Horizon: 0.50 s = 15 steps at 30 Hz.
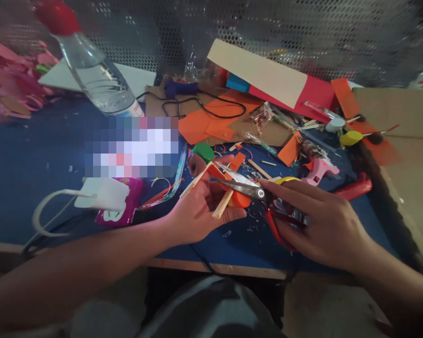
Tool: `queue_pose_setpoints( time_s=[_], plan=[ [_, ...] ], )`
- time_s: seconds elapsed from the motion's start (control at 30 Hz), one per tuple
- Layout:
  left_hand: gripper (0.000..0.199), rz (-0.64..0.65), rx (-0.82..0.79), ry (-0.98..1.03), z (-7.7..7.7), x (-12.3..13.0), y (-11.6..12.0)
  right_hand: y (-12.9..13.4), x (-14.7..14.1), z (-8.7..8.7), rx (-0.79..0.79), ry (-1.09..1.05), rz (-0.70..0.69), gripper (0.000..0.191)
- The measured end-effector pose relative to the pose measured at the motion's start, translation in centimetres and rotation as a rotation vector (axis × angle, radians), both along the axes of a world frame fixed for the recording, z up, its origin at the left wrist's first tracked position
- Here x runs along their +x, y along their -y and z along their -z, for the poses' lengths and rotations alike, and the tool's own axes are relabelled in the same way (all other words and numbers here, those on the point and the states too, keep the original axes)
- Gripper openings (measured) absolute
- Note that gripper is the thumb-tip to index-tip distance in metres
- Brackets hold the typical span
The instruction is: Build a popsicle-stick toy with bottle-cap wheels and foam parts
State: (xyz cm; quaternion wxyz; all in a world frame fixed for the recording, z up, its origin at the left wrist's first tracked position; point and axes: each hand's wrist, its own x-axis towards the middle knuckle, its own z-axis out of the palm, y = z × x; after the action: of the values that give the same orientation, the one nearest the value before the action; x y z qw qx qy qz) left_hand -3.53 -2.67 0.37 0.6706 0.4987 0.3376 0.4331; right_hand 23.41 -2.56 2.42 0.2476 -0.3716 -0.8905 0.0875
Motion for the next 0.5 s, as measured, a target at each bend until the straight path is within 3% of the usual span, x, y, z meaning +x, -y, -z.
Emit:
queue_pose_setpoints(
  time_s=[0.3, 0.5],
  plan=[
    [0.087, 0.018, 0.045, -0.056, -0.1, 0.3, 0.2, -0.3, 0.4, -0.4, 0.163, 0.108, -0.043, 0.044],
    [0.067, 0.175, 0.099, -0.078, -0.6, -1.0, 0.6, -2.2, 2.1, -0.2, 0.152, 0.041, -0.089, 0.047]
  ],
)
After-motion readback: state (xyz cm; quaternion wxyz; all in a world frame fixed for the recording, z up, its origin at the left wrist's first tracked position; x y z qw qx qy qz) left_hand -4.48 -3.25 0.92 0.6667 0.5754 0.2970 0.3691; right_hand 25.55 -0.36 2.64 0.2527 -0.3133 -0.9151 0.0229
